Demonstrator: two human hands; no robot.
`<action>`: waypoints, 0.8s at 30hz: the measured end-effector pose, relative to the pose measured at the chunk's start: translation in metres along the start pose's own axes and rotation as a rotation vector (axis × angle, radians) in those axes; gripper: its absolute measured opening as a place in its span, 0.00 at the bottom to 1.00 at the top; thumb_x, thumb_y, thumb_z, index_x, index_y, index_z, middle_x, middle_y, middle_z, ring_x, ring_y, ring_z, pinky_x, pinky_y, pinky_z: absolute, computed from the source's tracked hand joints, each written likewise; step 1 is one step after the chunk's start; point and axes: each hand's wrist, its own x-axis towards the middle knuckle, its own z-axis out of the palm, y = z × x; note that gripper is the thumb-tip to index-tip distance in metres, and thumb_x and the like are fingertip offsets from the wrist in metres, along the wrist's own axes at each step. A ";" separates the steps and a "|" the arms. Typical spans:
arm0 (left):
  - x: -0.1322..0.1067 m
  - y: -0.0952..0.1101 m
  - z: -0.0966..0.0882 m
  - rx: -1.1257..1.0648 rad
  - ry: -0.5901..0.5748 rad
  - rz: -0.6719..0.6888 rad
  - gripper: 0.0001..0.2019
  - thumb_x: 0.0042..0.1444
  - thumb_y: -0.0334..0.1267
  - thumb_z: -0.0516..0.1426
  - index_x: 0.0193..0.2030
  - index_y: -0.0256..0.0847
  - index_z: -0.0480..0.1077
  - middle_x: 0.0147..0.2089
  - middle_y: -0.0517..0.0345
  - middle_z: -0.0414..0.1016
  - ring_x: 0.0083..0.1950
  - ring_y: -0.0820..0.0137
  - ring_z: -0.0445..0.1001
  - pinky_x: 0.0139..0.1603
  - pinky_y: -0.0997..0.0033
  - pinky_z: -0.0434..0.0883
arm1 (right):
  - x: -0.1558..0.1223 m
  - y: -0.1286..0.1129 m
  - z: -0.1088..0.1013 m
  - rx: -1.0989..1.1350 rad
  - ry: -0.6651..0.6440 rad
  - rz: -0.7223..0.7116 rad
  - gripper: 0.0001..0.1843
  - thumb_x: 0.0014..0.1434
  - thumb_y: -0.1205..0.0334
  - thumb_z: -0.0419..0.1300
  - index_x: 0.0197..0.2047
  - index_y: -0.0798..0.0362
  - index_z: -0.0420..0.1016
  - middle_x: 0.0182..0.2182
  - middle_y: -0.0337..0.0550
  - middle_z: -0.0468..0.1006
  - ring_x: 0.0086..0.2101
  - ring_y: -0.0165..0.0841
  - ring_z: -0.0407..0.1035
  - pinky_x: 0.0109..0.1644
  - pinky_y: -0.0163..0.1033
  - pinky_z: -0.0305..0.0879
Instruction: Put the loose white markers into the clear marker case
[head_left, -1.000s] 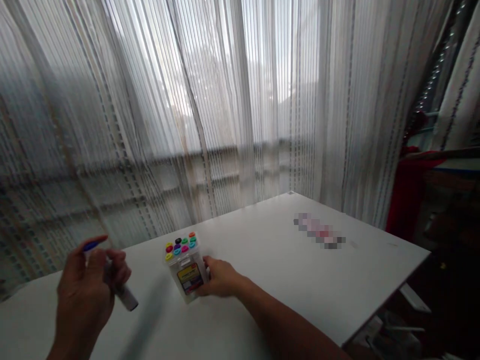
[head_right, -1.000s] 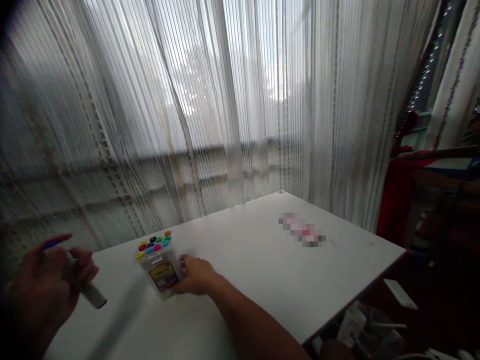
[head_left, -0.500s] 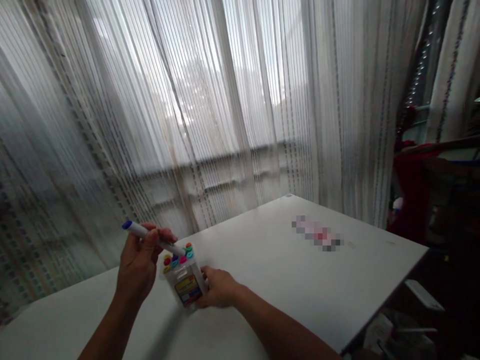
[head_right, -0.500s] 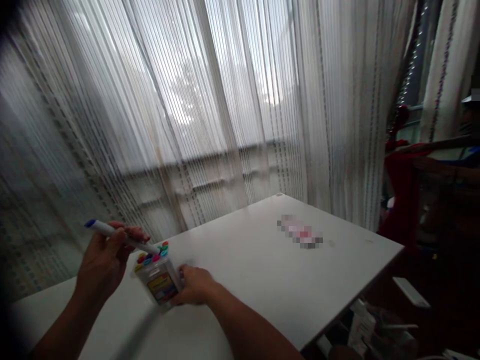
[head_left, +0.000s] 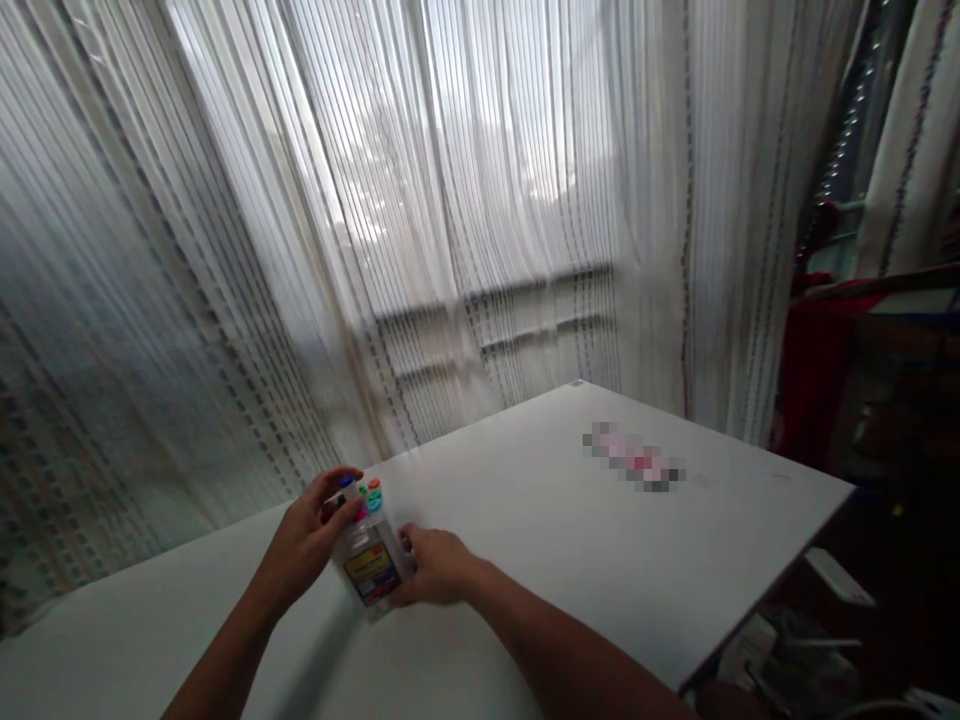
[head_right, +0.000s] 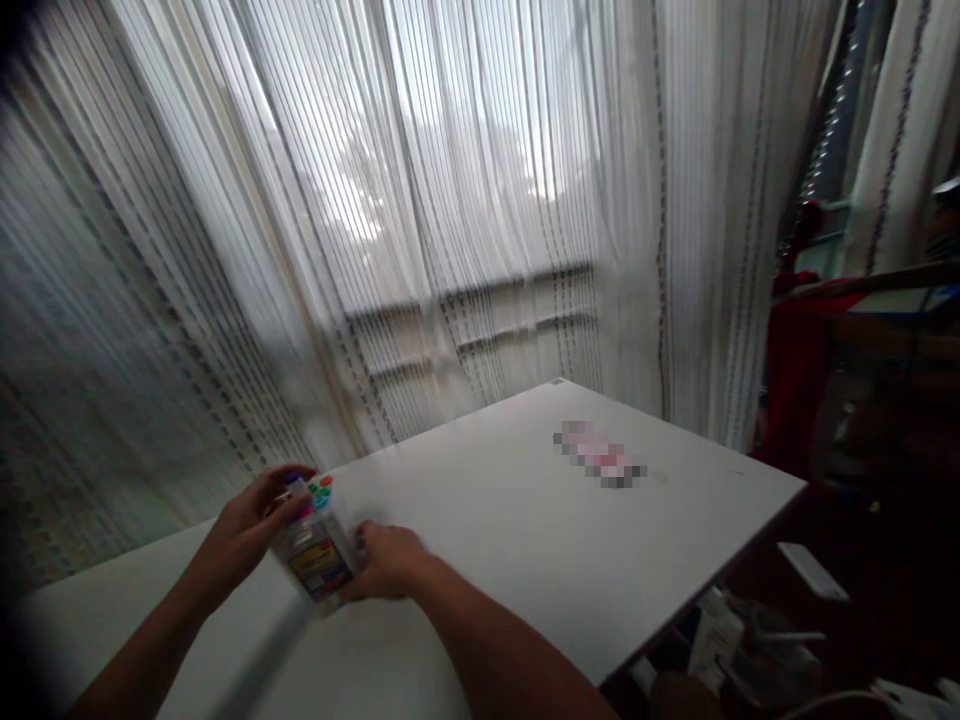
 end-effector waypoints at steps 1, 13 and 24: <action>0.000 -0.002 -0.001 -0.005 0.002 -0.004 0.27 0.45 0.60 0.63 0.44 0.40 0.75 0.44 0.47 0.81 0.44 0.55 0.80 0.40 0.61 0.78 | 0.000 0.000 0.000 0.002 0.002 -0.002 0.44 0.40 0.49 0.74 0.60 0.50 0.68 0.51 0.49 0.80 0.47 0.47 0.75 0.45 0.42 0.69; -0.011 -0.020 -0.012 0.097 -0.047 0.079 0.26 0.50 0.60 0.62 0.48 0.42 0.78 0.56 0.43 0.77 0.57 0.51 0.75 0.61 0.49 0.69 | -0.001 -0.002 0.000 0.023 0.011 0.019 0.42 0.38 0.49 0.75 0.57 0.48 0.70 0.49 0.45 0.81 0.45 0.45 0.76 0.41 0.39 0.68; 0.010 0.029 -0.034 0.522 -0.325 0.132 0.20 0.52 0.53 0.59 0.43 0.40 0.80 0.36 0.50 0.81 0.36 0.61 0.76 0.42 0.61 0.72 | -0.004 -0.005 -0.002 0.050 0.013 0.015 0.36 0.43 0.53 0.74 0.55 0.50 0.71 0.45 0.45 0.81 0.42 0.43 0.76 0.40 0.38 0.65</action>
